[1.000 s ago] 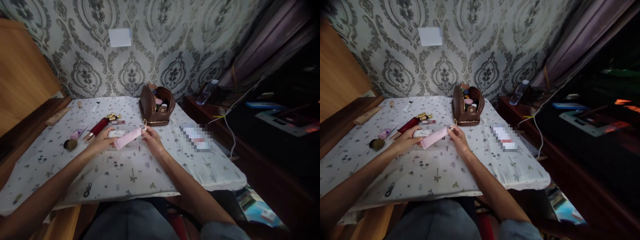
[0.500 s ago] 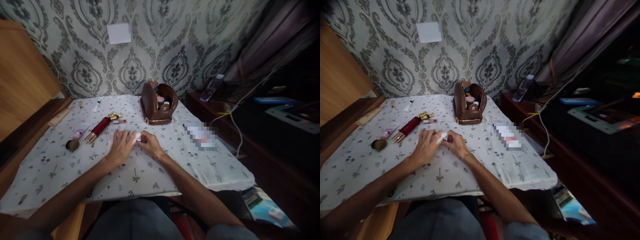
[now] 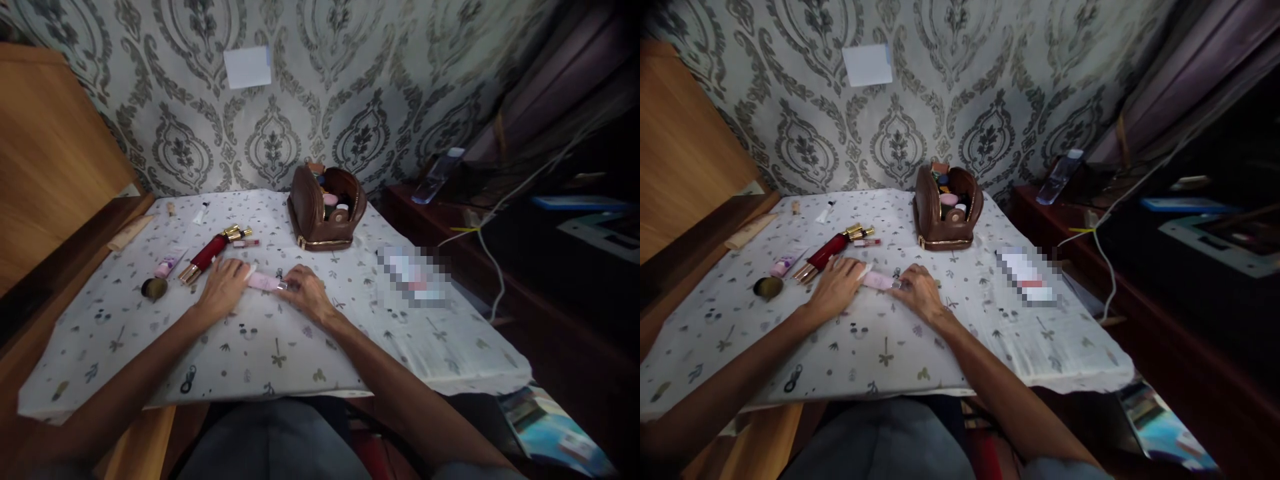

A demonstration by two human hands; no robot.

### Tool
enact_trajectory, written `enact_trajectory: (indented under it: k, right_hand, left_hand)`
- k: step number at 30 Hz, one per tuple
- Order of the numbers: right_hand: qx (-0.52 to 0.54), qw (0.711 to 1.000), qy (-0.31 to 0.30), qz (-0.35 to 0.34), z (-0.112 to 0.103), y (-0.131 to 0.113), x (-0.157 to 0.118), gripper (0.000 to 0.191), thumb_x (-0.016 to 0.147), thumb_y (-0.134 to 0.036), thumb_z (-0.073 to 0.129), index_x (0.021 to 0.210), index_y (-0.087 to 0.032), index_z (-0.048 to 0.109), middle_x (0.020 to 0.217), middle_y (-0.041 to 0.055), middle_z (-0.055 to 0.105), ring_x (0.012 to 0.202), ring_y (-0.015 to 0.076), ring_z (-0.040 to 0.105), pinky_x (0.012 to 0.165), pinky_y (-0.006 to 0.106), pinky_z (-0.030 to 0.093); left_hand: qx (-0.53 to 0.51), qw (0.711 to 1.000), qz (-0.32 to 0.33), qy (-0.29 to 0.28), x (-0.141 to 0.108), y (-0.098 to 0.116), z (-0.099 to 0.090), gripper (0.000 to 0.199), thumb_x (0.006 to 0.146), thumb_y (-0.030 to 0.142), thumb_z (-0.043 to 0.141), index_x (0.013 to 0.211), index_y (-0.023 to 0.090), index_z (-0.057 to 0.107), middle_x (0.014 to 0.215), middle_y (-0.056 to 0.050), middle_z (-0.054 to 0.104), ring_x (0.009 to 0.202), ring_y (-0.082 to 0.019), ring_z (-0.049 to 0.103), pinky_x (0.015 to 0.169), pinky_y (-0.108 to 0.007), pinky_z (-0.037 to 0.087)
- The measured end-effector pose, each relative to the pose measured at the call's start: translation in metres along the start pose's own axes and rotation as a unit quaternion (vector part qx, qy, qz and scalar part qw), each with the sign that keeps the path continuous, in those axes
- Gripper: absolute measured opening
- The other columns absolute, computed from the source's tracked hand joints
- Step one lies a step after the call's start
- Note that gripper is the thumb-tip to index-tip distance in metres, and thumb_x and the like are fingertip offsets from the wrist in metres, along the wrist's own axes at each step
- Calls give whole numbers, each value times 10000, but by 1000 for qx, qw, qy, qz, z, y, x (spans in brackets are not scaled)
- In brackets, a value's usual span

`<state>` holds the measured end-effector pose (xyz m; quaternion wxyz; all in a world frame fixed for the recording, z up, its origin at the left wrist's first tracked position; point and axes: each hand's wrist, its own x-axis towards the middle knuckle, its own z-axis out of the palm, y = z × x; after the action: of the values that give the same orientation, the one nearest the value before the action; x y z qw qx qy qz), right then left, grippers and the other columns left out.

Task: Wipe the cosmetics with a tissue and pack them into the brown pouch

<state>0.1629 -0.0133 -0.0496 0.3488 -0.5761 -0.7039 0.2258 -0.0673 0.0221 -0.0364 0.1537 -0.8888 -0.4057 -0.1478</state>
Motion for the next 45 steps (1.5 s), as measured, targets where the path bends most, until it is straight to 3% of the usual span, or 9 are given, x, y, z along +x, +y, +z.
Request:
enact_trajectory:
  k: [4,7,12,17,20,29,33,38,45]
  right_hand:
    - [7,1000,-6,4,1,2,1,126,780,-304,753,780,-192,695,819,30,632,775,167,573,704,278,426]
    - [52,998,4,21,2,3,1,222,754,-255,756,962,-208,695,803,-2,645,708,140,560,684,261,428]
    - [78,996,-5,39,0,-2,-1,199,712,-262,745,883,-203,660,721,-34,620,640,121,524,627,239,403]
    - [54,998,8,37,0,-5,-1,158,683,-263,713,775,-196,604,688,-36,587,631,120,503,622,239,395]
    - [47,998,13,40,1,-5,-1,171,680,-277,707,754,-201,573,671,-42,575,619,119,497,608,238,392]
    - [43,999,2,-9,-2,-4,-2,122,763,-250,715,833,-211,623,720,-27,606,679,133,541,646,244,412]
    - [17,999,3,-37,-2,-2,-1,127,760,-194,708,867,-205,641,842,8,614,730,140,565,683,255,436]
    - [8,999,-11,-44,-1,-4,-2,121,766,-180,700,866,-204,636,833,11,613,729,146,558,686,261,431]
    - [24,999,-12,-22,1,-6,-3,100,728,-182,679,795,-196,607,722,-23,595,664,131,506,653,247,397]
  left_hand:
    - [-25,999,-43,-13,-5,-17,10,244,998,294,396,1055,169,598,1014,-122,609,938,-282,557,837,-432,478]
    - [-42,997,-58,14,-5,-14,14,271,999,337,400,1058,163,600,1088,-131,554,987,-283,526,872,-441,481]
    - [-94,994,-53,15,6,13,7,249,993,285,392,1043,159,602,1059,-116,511,1004,-271,506,881,-445,503]
    - [-156,988,19,-2,20,54,-4,207,976,173,403,1064,183,590,1039,-89,516,981,-237,508,854,-390,521]
    - [-167,985,39,-3,24,61,-2,231,958,110,380,964,181,600,1010,-90,526,963,-236,499,853,-393,516]
    - [-120,989,-84,28,11,-13,21,293,990,241,386,941,158,663,1002,-109,527,933,-255,492,873,-434,495]
    - [-122,986,-108,39,7,-25,29,316,987,253,387,999,138,681,987,-112,512,913,-257,484,881,-446,491]
    - [-184,976,-103,62,8,0,19,322,986,233,395,1199,151,622,1011,-97,523,966,-248,510,887,-422,506]
    - [-266,961,39,59,5,59,3,322,1007,224,368,1240,195,588,1218,-132,568,1142,-250,537,993,-453,498]
